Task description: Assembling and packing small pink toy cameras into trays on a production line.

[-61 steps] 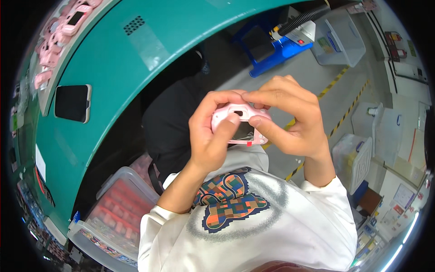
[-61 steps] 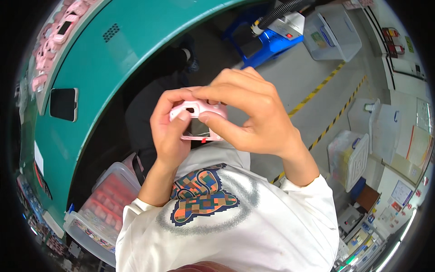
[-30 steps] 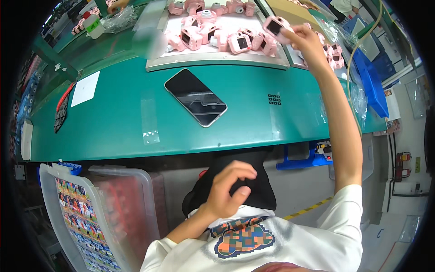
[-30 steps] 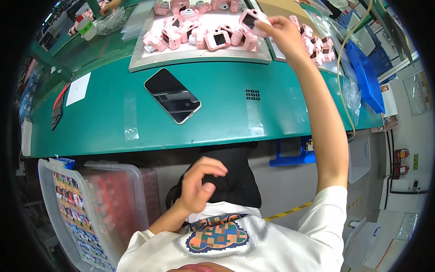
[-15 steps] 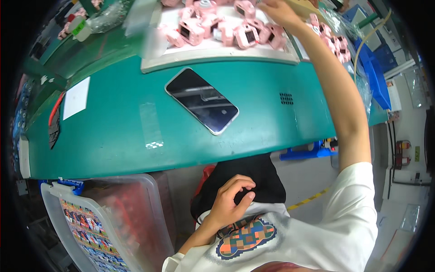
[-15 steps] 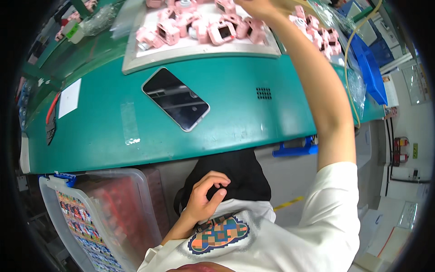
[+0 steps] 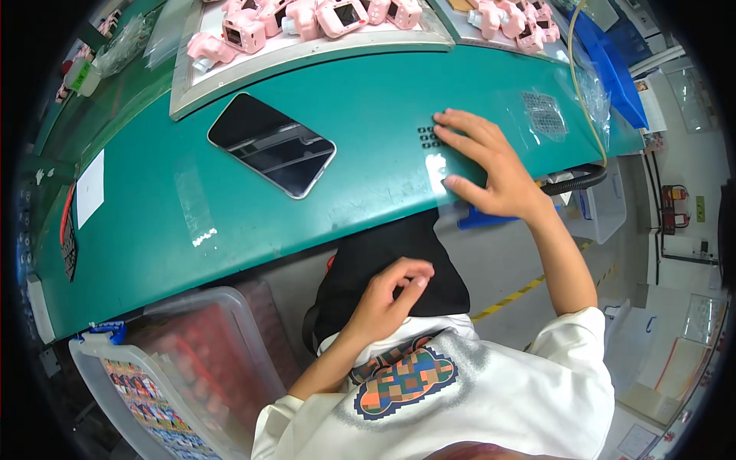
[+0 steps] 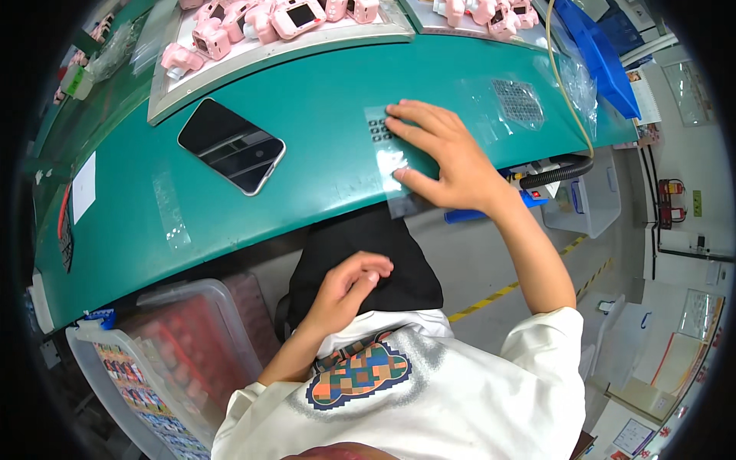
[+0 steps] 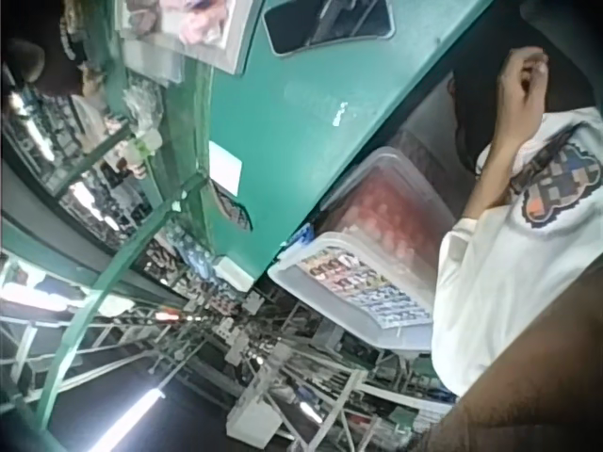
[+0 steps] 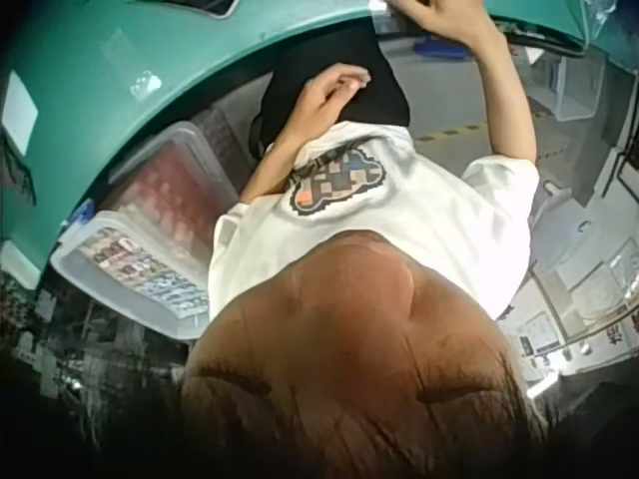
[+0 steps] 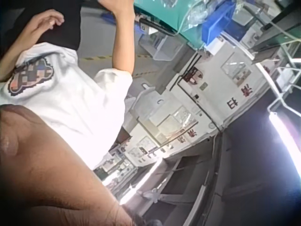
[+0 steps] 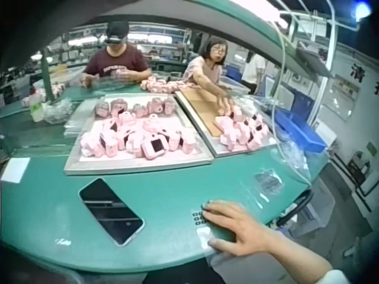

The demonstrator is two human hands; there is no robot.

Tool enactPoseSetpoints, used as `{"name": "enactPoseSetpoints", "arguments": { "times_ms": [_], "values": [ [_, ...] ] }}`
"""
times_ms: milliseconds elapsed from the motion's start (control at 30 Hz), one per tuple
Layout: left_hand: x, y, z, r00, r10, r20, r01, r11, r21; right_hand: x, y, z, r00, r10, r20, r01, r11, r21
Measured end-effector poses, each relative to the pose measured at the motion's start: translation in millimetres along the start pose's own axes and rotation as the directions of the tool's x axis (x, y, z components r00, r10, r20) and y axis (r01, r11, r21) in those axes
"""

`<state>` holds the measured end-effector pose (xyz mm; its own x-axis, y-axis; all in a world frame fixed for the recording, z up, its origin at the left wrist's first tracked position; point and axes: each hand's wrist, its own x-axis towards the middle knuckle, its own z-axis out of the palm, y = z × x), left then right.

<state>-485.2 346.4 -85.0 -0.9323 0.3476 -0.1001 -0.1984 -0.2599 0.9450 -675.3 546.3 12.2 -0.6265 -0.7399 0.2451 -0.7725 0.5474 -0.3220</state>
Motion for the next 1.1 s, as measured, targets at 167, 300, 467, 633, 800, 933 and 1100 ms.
{"name": "enactPoseSetpoints", "arguments": {
  "times_ms": [167,300,467,633,800,933,1100],
  "values": [
    [24,10,10,0.989,-0.034,-0.144,-0.016,0.943,-0.331,-27,-26,14,0.996,-0.085,0.01,0.083,0.987,0.137],
    [39,26,22,0.962,-0.012,-0.274,-0.105,0.907,-0.407,-40,-36,29,0.99,-0.132,-0.04,0.137,0.965,0.222],
    [38,31,28,0.938,-0.013,-0.347,-0.112,0.935,-0.337,-48,-48,43,0.975,-0.101,-0.198,0.169,0.916,0.365],
    [20,38,27,0.942,-0.017,-0.334,-0.092,0.947,-0.307,-54,-62,43,0.946,0.0,-0.323,0.157,0.873,0.461],
    [24,42,26,0.96,0.041,-0.279,-0.142,0.925,-0.352,-52,-67,42,0.95,0.005,-0.311,0.149,0.87,0.47],
    [18,50,25,0.949,0.044,-0.312,-0.176,0.896,-0.407,-47,-76,43,0.945,0.009,-0.326,0.189,0.799,0.57],
    [20,65,29,0.933,0.059,-0.355,-0.188,0.922,-0.339,-21,-59,22,0.926,0.285,-0.249,0.03,0.6,0.8]
  ]
}}
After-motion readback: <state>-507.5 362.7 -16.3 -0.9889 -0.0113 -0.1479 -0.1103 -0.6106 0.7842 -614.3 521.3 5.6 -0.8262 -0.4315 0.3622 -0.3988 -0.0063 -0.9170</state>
